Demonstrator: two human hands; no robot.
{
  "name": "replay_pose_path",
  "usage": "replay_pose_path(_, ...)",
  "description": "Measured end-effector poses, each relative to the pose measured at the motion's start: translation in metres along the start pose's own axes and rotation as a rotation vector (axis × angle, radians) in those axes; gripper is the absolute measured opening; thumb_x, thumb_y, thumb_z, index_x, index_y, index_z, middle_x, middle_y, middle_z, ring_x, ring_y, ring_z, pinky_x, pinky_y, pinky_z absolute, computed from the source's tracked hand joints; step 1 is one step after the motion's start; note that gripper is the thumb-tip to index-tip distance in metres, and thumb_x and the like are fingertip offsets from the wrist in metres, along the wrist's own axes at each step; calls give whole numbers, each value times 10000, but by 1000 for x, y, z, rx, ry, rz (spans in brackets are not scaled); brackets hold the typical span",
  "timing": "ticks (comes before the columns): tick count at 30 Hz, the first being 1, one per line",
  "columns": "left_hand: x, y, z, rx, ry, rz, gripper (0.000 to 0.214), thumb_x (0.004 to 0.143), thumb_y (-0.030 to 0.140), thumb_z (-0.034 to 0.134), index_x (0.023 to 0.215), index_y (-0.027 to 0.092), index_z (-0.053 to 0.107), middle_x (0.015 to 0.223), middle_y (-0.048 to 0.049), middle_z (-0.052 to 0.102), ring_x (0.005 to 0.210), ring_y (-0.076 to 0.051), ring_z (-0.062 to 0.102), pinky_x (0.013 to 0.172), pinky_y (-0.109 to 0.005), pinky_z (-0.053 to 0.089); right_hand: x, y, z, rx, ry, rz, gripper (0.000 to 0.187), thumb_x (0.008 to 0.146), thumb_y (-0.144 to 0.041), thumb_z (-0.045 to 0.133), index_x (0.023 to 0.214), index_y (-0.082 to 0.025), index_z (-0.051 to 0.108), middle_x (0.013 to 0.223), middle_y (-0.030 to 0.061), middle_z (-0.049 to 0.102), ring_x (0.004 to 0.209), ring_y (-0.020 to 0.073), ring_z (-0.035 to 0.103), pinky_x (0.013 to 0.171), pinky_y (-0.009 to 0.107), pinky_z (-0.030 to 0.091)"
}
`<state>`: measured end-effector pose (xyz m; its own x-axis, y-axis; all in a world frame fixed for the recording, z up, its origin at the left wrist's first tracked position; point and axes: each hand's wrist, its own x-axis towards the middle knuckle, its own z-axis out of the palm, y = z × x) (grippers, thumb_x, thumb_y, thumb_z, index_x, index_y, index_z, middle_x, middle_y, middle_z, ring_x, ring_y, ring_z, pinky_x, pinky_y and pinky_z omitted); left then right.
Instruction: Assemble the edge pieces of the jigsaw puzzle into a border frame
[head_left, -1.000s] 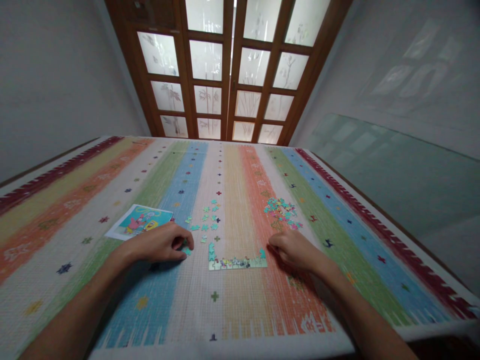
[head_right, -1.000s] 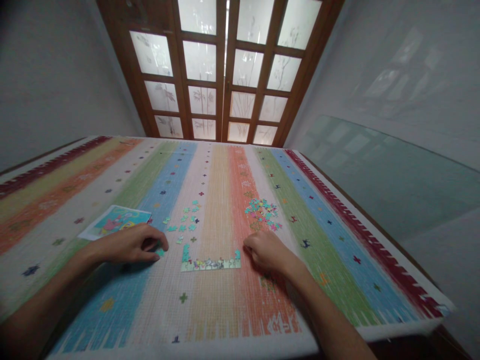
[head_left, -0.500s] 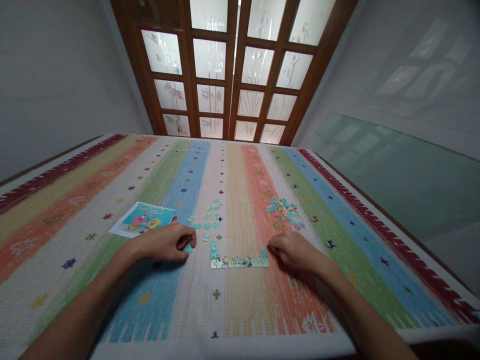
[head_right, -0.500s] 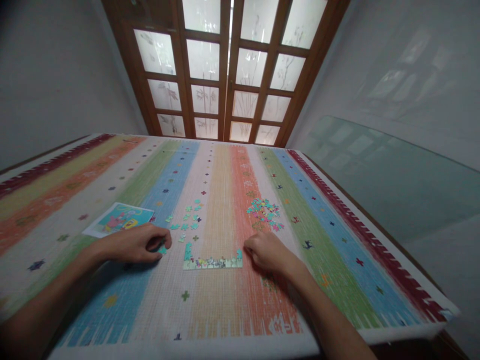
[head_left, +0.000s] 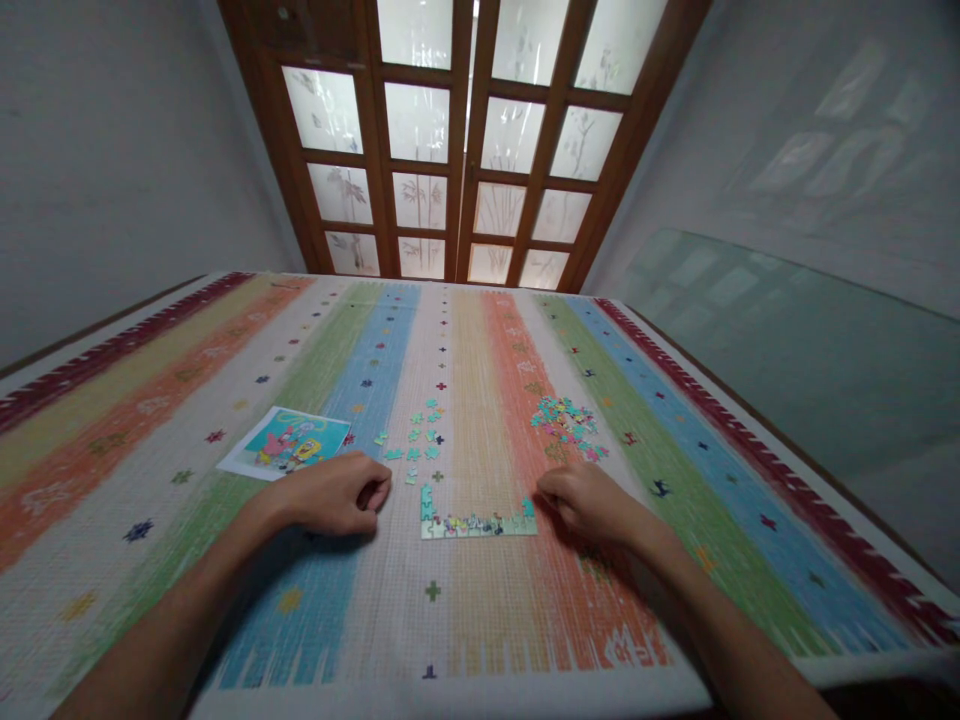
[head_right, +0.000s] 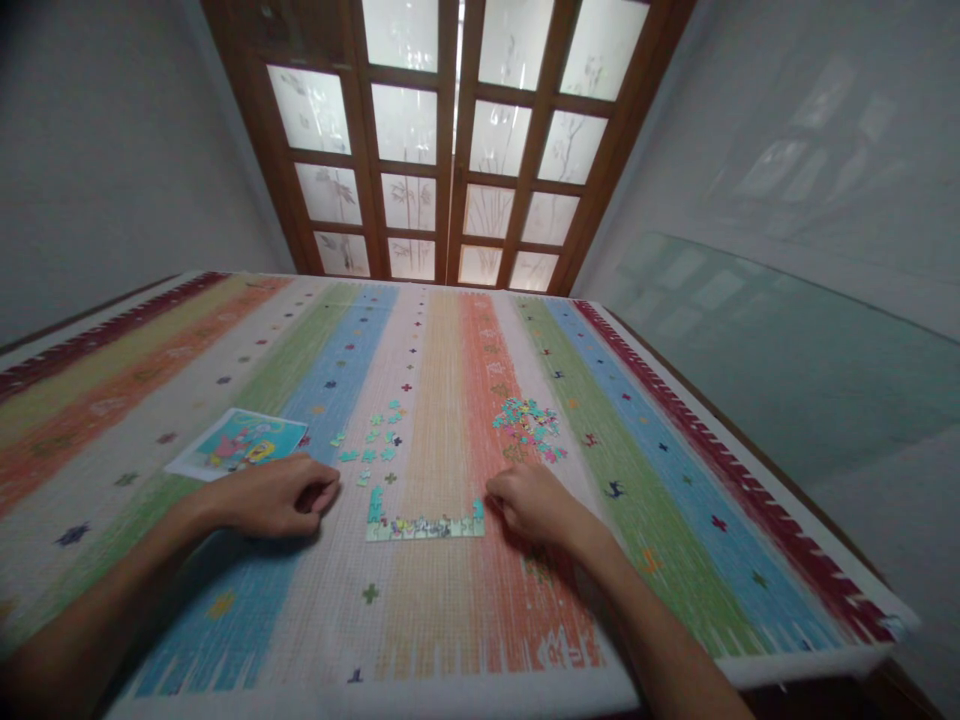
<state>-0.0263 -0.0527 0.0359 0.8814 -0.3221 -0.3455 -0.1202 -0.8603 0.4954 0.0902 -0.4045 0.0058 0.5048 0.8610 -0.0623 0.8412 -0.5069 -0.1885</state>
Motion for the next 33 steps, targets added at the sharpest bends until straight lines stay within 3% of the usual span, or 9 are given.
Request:
replay_pose_path(5,0,11,-1,-106,20,65,88,688,193,559,678,217,475,619,28,513,576,-139,458,549,-299,302,0,-2,1,85,53,-23,245,666,44,481,642,-199,493,637,5,574,625,147,473,628,291,294)
replay_pose_path(10,2,23,7,-320,53,173,174,820,318,604,796,220,463,684,33,505,618,-132,457,566,-287,344,0,-12,3,299,97,-98,228,700,13,460,729,-197,543,723,20,610,682,156,525,662,280,356)
replay_pose_path(14,7,38,29,-618,67,242,336,916,458,625,858,233,383,753,30,517,642,-122,512,569,-276,390,-1,-33,-3,545,135,-201,256,817,-48,452,938,-187,629,913,61,671,834,178,604,775,301,454)
replay_pose_path(18,14,56,56,-885,19,299,414,951,536,618,899,248,325,789,33,528,568,-93,517,514,-259,391,0,-56,-3,728,74,-211,179,989,-279,526,1068,-180,653,953,60,671,812,167,595,759,297,457)
replay_pose_path(24,20,70,72,-885,126,322,375,965,481,624,867,240,354,764,25,557,563,-86,471,504,-240,371,4,-69,7,862,44,-157,265,989,-442,588,926,-187,621,815,9,605,709,144,530,666,275,407)
replay_pose_path(33,25,66,75,-742,241,342,262,967,356,588,835,232,399,707,31,574,555,-96,455,506,-243,326,6,-66,8,944,86,-76,212,975,-374,602,893,-188,663,758,14,620,672,147,545,625,290,415)
